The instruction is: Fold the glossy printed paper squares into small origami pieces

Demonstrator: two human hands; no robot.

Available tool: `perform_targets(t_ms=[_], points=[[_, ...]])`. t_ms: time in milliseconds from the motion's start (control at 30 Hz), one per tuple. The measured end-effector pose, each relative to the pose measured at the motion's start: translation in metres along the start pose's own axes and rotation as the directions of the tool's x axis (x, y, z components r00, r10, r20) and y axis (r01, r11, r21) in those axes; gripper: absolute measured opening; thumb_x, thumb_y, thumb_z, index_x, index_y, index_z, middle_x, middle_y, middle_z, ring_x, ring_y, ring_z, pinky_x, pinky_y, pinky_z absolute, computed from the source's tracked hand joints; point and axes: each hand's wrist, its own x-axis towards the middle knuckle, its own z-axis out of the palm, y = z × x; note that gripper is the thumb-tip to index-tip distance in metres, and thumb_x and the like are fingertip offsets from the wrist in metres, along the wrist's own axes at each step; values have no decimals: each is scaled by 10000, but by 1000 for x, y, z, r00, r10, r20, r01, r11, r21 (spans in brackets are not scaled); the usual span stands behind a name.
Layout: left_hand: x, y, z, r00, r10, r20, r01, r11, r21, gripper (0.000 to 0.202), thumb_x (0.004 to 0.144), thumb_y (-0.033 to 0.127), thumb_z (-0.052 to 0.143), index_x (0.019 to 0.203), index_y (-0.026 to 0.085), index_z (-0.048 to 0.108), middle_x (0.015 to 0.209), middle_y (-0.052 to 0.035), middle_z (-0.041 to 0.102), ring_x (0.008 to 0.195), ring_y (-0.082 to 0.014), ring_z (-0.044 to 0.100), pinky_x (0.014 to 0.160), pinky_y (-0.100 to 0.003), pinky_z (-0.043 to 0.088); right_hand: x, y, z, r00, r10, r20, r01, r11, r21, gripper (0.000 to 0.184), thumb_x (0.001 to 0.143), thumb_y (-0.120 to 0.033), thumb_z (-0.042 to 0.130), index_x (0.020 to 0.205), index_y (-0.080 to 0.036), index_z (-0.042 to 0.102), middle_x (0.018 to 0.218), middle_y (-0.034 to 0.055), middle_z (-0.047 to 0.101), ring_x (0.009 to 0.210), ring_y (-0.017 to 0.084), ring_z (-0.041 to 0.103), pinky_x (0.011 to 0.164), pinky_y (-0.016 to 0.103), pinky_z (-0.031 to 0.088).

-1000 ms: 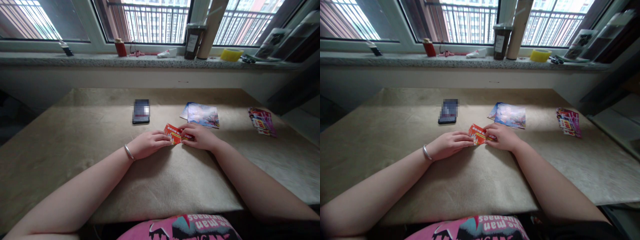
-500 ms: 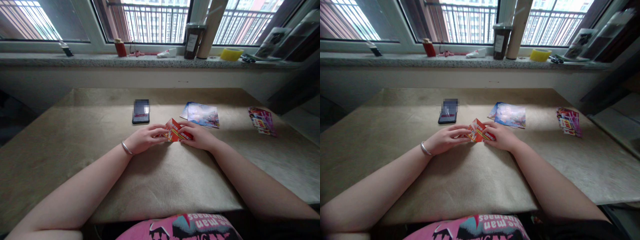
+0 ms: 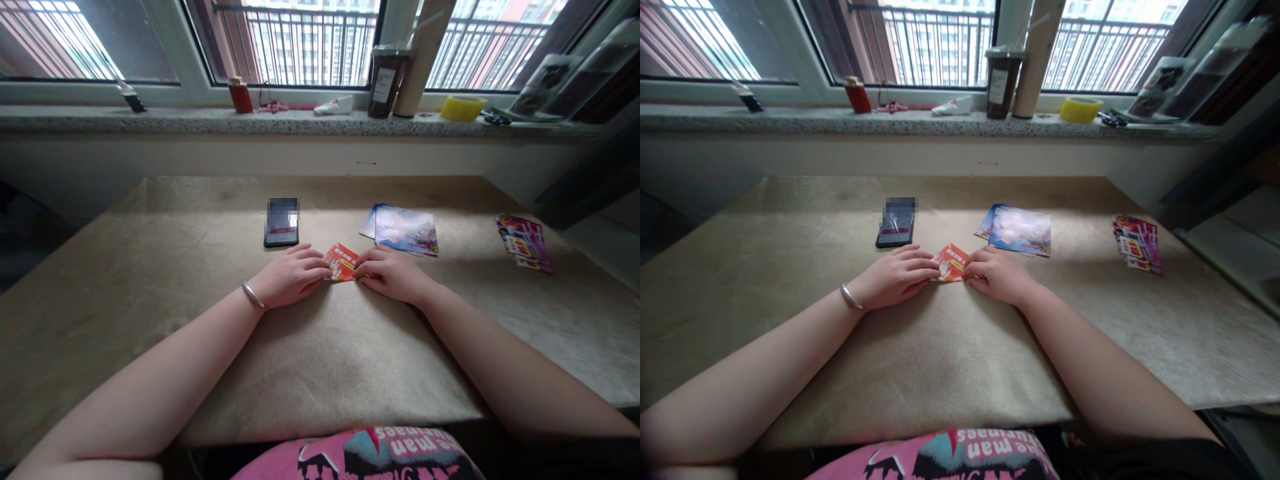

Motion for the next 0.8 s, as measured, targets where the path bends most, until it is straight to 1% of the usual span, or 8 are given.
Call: perform_targets(t_ms=[67,167,233,367,467,700,800], points=[[1,2,0,1000,-24,12,24,1000,8,291,900,176,473,1155,250,589,1160,-11,646,1107,-190,555,1038,-434,362,2,-2,2,1000,-16,-1,16,1000,-11,166,868,-222,544,905,-223,706,950,62,680,862,179,570,774,321,465],[3,6,0,999,-22,44,22,1000,8,356,869,147,495,1196,269,564,1190,-4,629,1120,-185,544,1058,-432,331,4,-5,4,999,-49,2,49,998,-36,206,881,-199,514,939,-233,708,945,60,681,844,174,561,749,308,455],[6,10,1,998,-24,56,23,1000,12,343,873,150,491,1185,267,570,1181,-6,631,1110,-182,546,1063,-427,318,5,-7,5,997,-70,10,71,996,-55,222,881,-183,500,948,-232,707,938,57,682,835,172,560,734,301,450],[12,17,6,996,-44,76,42,999,27,295,891,198,488,1165,258,576,1142,-5,637,1054,-184,554,1019,-403,350,7,-9,6,997,-75,30,78,994,-80,223,868,-160,499,935,-220,702,938,51,684,829,171,558,720,292,441],[14,19,8,996,-58,74,55,998,44,275,887,203,492,1141,250,583,1126,-13,632,1034,-187,542,993,-387,362,8,-10,7,997,-75,30,77,993,-92,213,865,-163,501,925,-219,698,938,45,687,822,173,550,715,291,435],[15,19,10,992,-69,108,59,994,88,309,876,219,500,1177,244,564,1092,-41,603,1029,-206,513,976,-379,366,10,-12,7,996,-75,41,80,987,-140,217,883,-180,476,927,-216,686,934,52,680,810,174,536,688,288,412],[15,19,10,991,-66,114,56,994,91,321,875,225,501,1190,250,556,1078,-37,602,1036,-210,510,974,-379,366,10,-12,6,995,-75,62,84,983,-165,226,896,-197,460,934,-210,682,934,57,676,799,179,522,678,291,404]])
